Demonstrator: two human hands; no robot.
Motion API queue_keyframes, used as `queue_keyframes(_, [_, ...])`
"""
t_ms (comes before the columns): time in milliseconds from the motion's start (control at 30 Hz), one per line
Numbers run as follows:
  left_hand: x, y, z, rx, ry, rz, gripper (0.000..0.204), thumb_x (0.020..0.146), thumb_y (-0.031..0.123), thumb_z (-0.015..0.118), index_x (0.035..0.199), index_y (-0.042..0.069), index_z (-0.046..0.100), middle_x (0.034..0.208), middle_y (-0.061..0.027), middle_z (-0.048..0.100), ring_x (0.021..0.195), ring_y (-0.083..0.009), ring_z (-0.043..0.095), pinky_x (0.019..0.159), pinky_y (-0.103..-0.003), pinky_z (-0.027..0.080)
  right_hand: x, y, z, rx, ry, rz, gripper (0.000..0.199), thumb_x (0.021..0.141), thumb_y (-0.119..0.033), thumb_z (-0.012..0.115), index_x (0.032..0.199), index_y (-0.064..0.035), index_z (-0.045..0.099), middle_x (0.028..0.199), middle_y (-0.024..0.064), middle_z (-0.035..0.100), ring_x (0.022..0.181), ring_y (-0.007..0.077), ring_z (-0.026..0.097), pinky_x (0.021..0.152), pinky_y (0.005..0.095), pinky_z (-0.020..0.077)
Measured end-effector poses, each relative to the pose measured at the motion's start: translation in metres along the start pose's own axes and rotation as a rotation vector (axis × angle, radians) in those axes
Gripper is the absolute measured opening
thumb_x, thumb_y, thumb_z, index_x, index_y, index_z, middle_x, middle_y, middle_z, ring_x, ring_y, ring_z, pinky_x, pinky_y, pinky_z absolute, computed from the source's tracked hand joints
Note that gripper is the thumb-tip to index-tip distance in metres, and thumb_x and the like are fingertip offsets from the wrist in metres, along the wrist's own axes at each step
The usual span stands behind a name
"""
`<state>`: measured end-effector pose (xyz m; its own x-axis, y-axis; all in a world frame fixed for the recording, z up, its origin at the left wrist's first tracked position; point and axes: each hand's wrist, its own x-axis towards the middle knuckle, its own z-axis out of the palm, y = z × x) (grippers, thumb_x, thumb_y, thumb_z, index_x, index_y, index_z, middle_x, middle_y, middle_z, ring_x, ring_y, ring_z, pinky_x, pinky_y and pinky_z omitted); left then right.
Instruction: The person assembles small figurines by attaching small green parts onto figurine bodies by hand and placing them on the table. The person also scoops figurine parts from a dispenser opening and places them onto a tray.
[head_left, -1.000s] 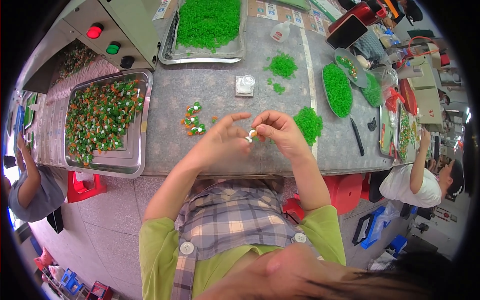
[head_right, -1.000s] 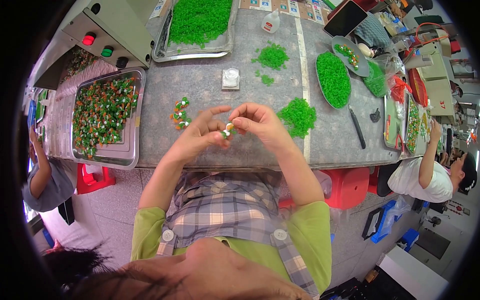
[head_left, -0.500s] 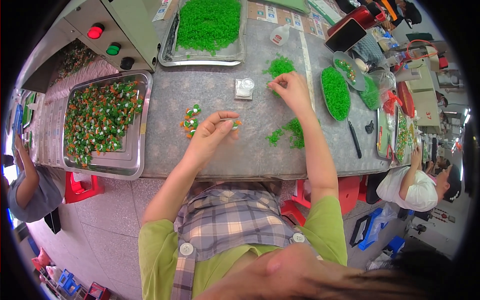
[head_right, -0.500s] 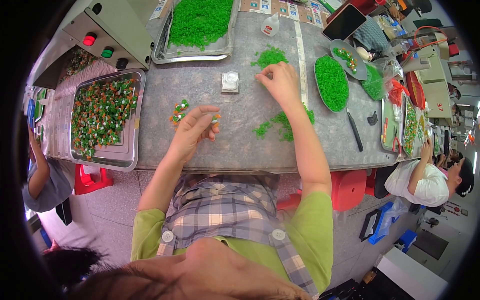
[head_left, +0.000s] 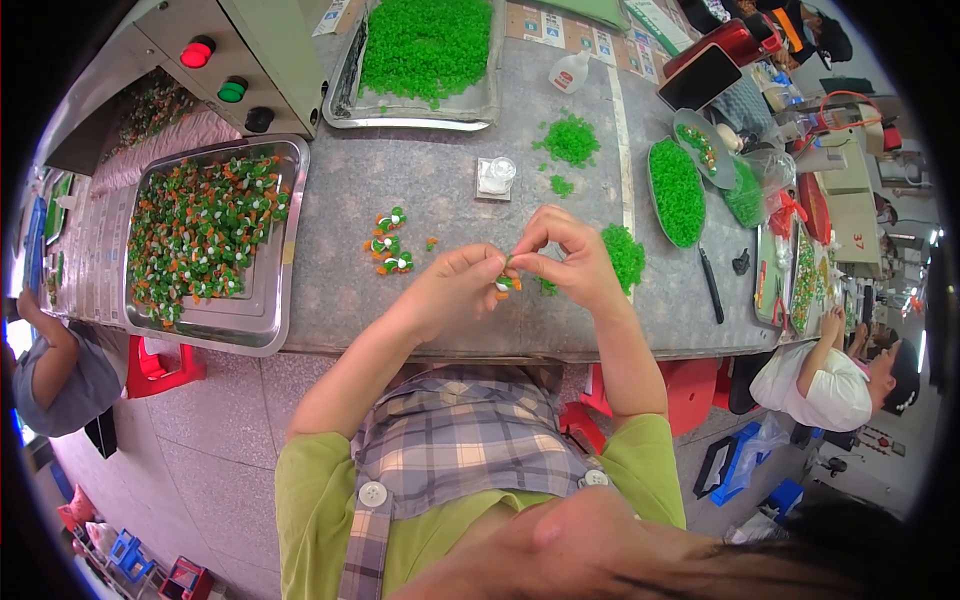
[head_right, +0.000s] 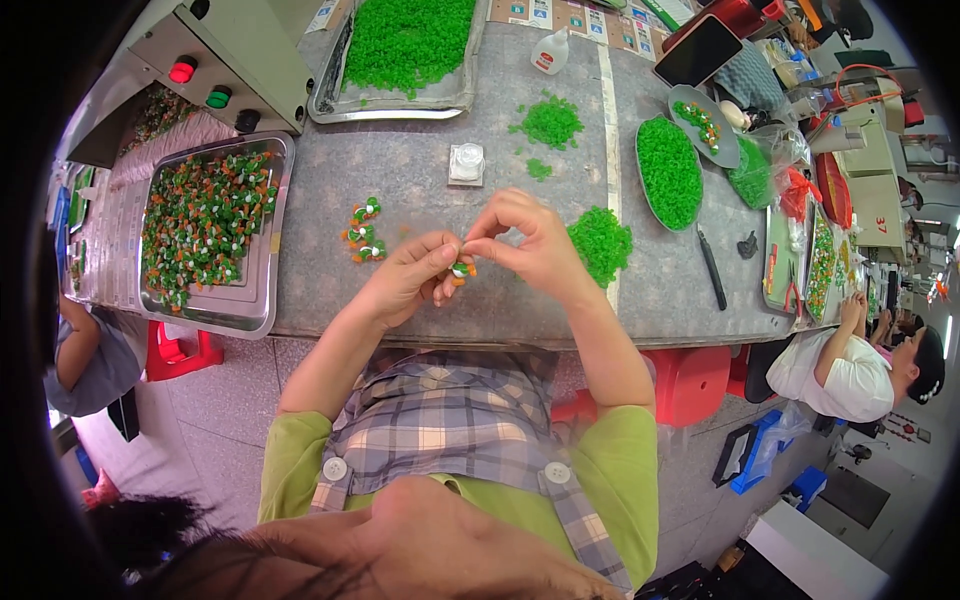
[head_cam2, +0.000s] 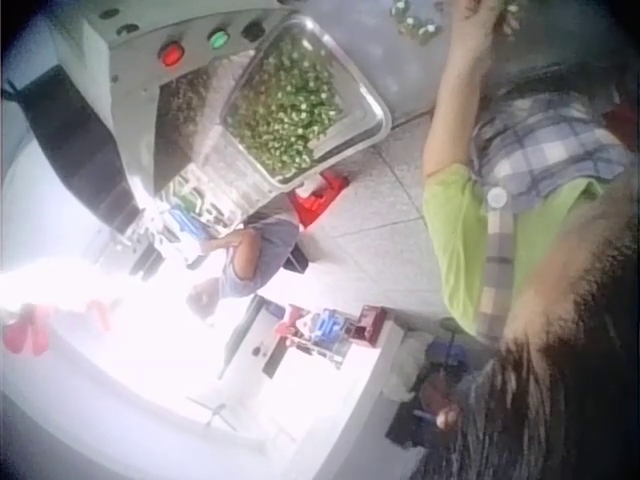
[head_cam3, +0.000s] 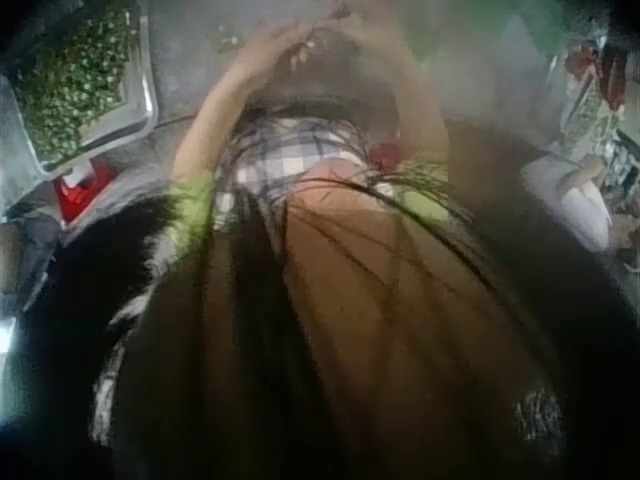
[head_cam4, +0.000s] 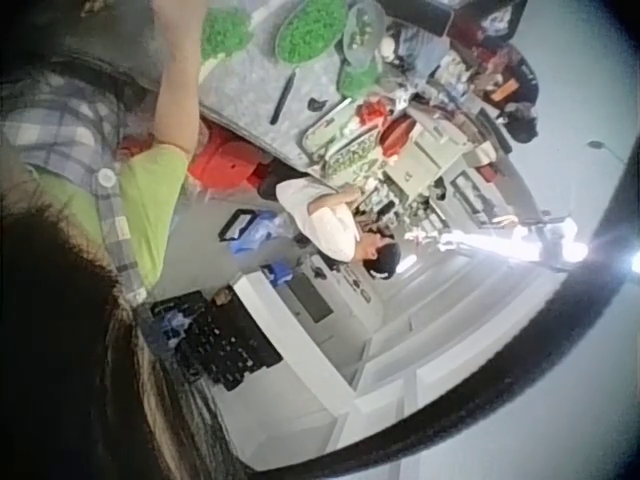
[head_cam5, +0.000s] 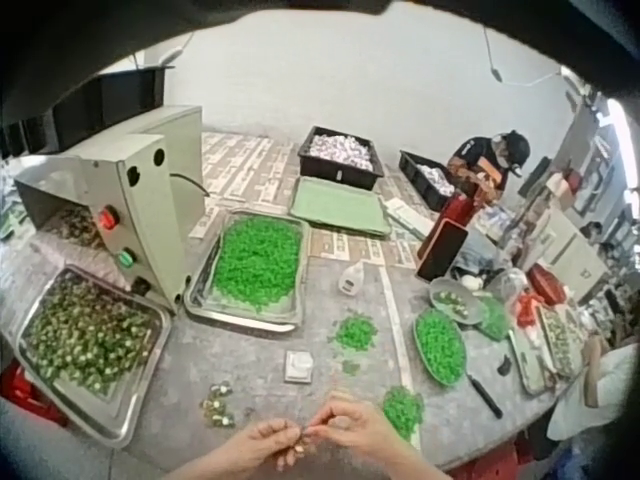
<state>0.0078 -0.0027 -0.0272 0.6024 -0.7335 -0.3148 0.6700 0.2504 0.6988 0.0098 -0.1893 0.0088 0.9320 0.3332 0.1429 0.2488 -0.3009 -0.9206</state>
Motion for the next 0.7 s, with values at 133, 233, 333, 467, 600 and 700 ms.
queue_keyframes(133, [-0.005,0.004,0.01,0.047,0.015,-0.048,0.019,0.087,0.025,0.048,0.085,0.008,0.054,0.065,0.0036,0.05,0.053,-0.0017,0.044,0.046,-0.015,0.034,-0.007,-0.001,0.002,0.091,-0.032,-0.007,0.01,0.065,-0.007,0.07,0.067,-0.0045,0.06,0.07,0.0016,0.055,0.068,0.0108,0.049,0.062,0.0242,0.0374])
queue_keyframes(233, [-0.006,0.003,0.012,0.126,0.1,0.0,0.016,0.087,0.023,0.048,0.083,0.009,0.055,0.061,0.0049,0.048,0.051,-0.0019,0.041,0.047,-0.017,0.033,-0.012,0.005,0.003,0.276,-0.064,0.06,0.008,0.069,-0.006,0.068,0.07,-0.0038,0.06,0.072,0.0007,0.055,0.068,0.0089,0.049,0.061,0.0224,0.037])
queue_keyframes(333, [-0.006,-0.003,0.01,0.355,0.217,0.143,0.013,0.085,0.019,0.051,0.085,0.007,0.055,0.066,0.0031,0.051,0.055,-0.0027,0.045,0.049,-0.017,0.036,-0.018,0.005,0.009,0.417,0.006,0.318,0.008,0.072,-0.007,0.066,0.076,-0.0036,0.06,0.073,-0.0007,0.056,0.069,0.0064,0.048,0.061,0.0197,0.0366])
queue_keyframes(467, [-0.007,-0.005,0.014,0.678,0.337,0.403,0.01,0.084,0.012,0.053,0.087,0.003,0.054,0.071,0.0017,0.052,0.061,-0.004,0.047,0.054,-0.018,0.038,-0.023,0.01,0.02,0.65,0.075,0.413,0.013,0.074,-0.01,0.065,0.082,-0.003,0.058,0.077,-0.002,0.057,0.07,0.0047,0.049,0.062,0.0192,0.038])
queue_keyframes(600, [-0.007,-0.008,0.014,0.805,0.375,0.442,0.01,0.083,0.01,0.054,0.086,0.001,0.054,0.071,0.0008,0.052,0.063,-0.0043,0.047,0.056,-0.018,0.039,-0.025,0.017,0.028,0.761,0.089,0.442,0.013,0.075,-0.013,0.064,0.082,-0.0054,0.056,0.076,-0.0031,0.055,0.069,0.0042,0.047,0.061,0.0177,0.036])
queue_keyframes(700, [-0.004,-0.011,0.01,0.891,0.39,0.553,0.01,0.083,0.011,0.054,0.086,0.002,0.054,0.071,0.0002,0.053,0.063,-0.0043,0.047,0.056,-0.019,0.038,-0.02,0.016,0.027,0.829,0.053,0.476,0.013,0.076,-0.016,0.063,0.082,-0.0064,0.056,0.076,-0.004,0.053,0.068,0.0036,0.045,0.06,0.0172,0.0347])
